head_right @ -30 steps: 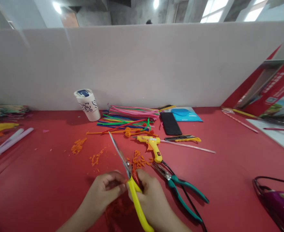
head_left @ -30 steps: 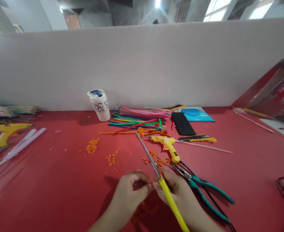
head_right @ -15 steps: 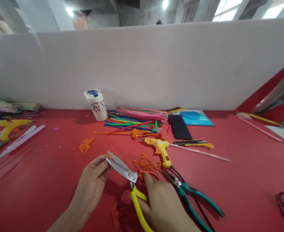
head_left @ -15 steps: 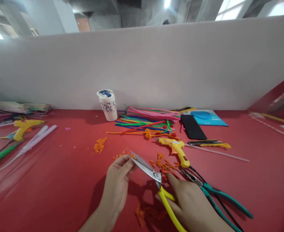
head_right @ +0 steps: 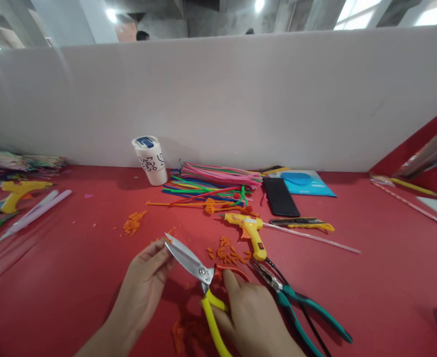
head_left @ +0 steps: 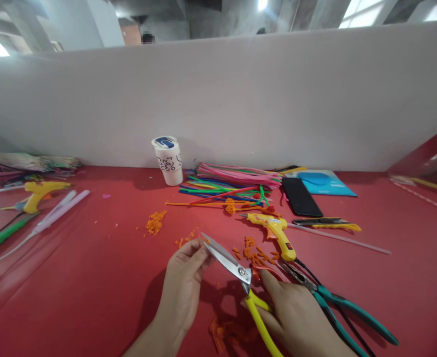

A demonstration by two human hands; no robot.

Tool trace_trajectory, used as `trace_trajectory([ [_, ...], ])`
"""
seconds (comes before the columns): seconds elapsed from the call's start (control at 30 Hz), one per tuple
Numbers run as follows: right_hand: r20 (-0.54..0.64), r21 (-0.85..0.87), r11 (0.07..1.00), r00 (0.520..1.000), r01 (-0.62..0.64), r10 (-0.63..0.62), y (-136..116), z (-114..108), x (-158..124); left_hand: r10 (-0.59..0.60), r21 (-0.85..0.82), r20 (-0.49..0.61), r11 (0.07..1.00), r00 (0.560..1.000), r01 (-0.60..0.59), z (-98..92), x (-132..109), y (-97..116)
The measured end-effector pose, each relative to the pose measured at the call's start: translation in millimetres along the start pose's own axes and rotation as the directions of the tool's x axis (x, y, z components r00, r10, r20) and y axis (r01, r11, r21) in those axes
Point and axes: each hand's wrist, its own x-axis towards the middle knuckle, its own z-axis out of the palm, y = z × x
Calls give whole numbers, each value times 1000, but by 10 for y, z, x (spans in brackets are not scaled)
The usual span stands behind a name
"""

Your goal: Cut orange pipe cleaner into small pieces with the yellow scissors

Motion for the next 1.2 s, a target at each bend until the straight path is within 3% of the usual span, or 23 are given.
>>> trace_trajectory([
  [0.8,-97,-54,997,994,53,-58,5,-45,23,9,11,-4,1000,1000,-9,-15,5,-5],
  [0.9,-67,9,1000,998,11,-10,13,-27,16,8,11,-10,1000,1000,-8,-21,13,-12],
  [0.97,-13,142,987,997,-80,83,1,-20,8,-29,11,2,1000,1000,29,-11,-2,-13],
  [1.07,94,460,853,969,-247,230,-57,-61,8,-200,102,124,977,972,188,29,-63,-18],
  [1.2,220,853,419,942,-312,254,-155,-194,13,-458,359,323,869,828,340,72,-156,-53],
])
